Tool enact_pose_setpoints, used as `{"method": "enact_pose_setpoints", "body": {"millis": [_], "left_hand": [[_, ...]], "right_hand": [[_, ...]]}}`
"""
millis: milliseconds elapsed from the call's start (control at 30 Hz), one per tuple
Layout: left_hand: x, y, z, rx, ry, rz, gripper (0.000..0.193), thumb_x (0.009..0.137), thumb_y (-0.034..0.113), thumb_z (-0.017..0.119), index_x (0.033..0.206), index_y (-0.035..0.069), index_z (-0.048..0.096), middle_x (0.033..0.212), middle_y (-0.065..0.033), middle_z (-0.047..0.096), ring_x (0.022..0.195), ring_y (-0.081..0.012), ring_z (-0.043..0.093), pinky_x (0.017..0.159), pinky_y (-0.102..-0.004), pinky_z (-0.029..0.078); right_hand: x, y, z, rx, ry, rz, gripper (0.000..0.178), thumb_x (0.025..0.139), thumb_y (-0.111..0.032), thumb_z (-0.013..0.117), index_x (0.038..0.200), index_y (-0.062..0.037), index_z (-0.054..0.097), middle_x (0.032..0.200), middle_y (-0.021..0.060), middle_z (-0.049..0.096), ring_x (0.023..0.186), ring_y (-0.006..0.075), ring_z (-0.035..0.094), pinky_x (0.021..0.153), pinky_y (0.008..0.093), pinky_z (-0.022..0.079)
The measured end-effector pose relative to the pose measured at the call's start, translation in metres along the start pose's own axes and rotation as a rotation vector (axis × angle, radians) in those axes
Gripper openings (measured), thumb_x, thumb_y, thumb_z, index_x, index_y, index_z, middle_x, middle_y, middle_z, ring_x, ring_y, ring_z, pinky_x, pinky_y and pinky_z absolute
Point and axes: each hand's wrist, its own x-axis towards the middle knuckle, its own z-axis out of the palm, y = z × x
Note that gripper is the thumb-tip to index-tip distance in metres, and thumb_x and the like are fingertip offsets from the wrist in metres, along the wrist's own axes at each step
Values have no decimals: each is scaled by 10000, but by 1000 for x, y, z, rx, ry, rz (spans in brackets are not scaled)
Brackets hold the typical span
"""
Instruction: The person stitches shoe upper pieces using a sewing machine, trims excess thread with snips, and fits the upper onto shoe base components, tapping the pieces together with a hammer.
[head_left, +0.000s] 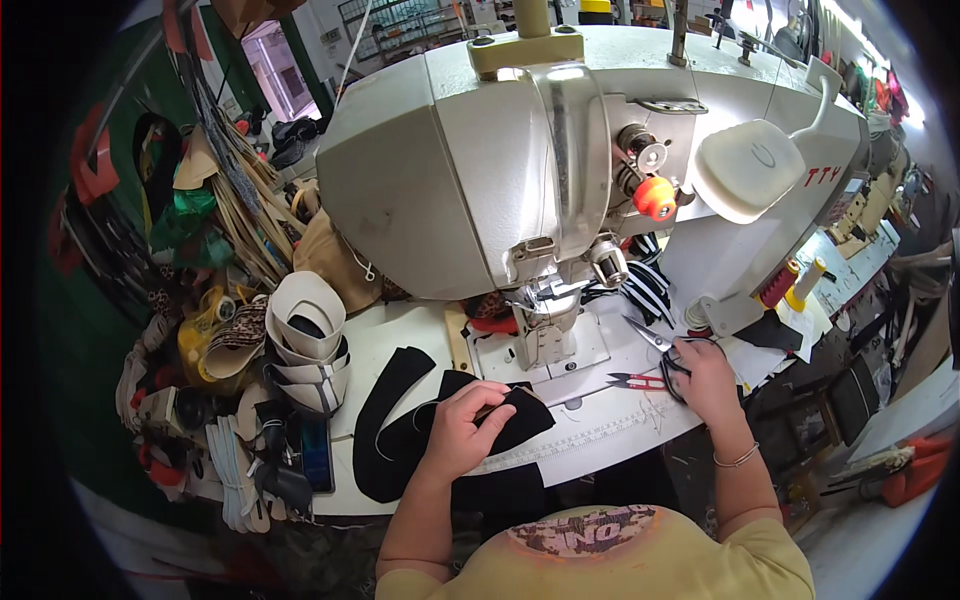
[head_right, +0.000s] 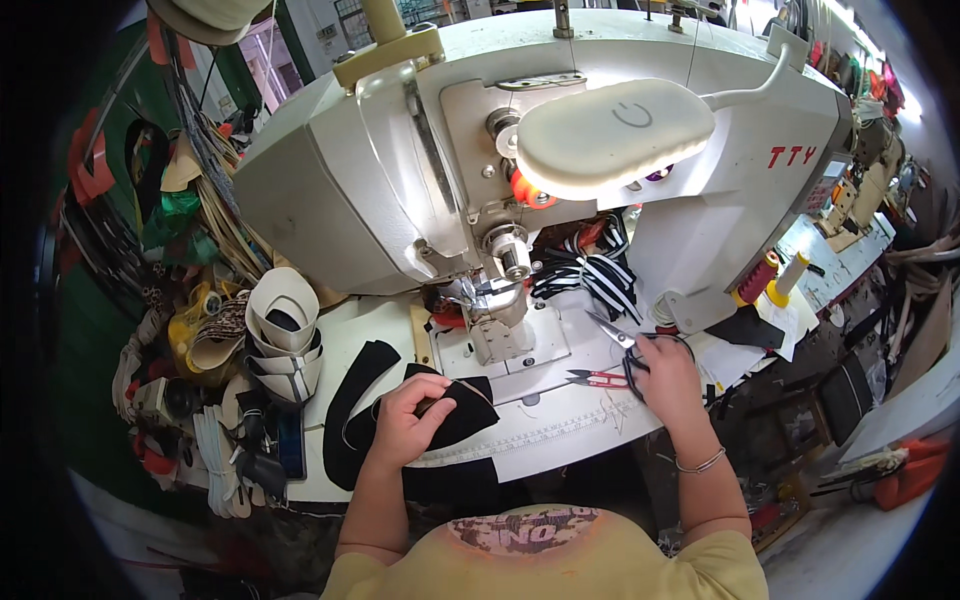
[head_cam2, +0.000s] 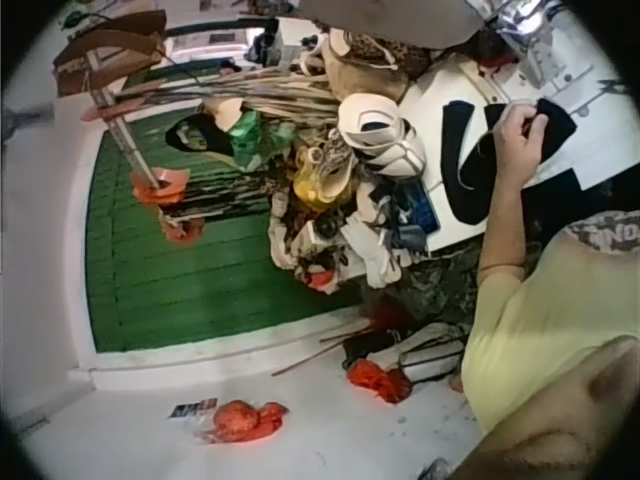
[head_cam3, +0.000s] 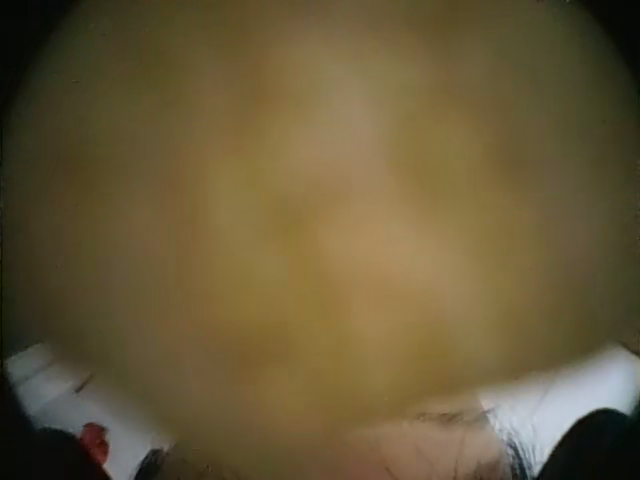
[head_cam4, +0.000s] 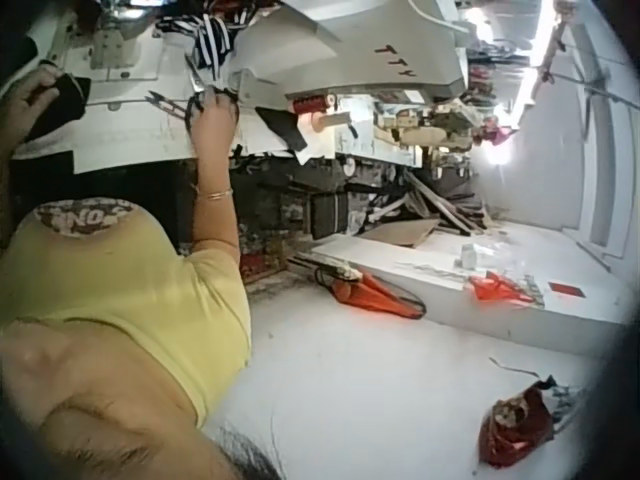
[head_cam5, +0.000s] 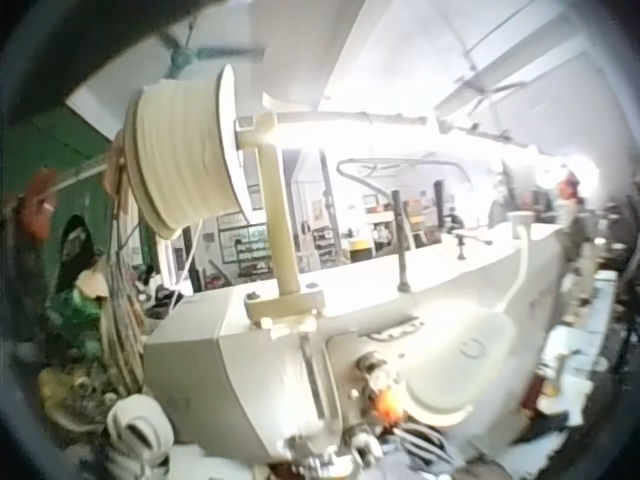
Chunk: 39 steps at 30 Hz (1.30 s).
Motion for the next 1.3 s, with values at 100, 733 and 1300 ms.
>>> {"method": "enact_pose_setpoints", "body": {"millis": [100, 733, 1300], "left_hand": [[7, 1, -3, 51, -49, 62, 115, 743, 2, 693, 797, -12, 592, 904, -115, 655, 755, -179, 628, 690, -255, 485], [10, 14, -23, 183, -253, -164, 114, 767, 69, 679, 840, -9, 641, 891, -115, 673, 793, -202, 645, 720, -284, 494], [5, 0, -6, 185, -167, -66, 108, 773, 77, 677, 818, -4, 621, 877, -101, 656, 793, -208, 631, 717, -297, 488]], "right_hand": [[16, -35, -7, 240, 51, 24, 290, 745, -49, 649, 1033, -17, 637, 878, 156, 631, 752, 310, 610, 680, 353, 507], [50, -143, 36, 1606, -843, 311, 195, 908, -146, 597, 1020, 5, 649, 722, 12, 623, 607, 62, 590, 501, 197, 460], [43, -143, 39, 1499, -732, 325, 149, 865, -113, 649, 953, 8, 647, 712, 15, 624, 556, 56, 574, 493, 192, 463]]}}
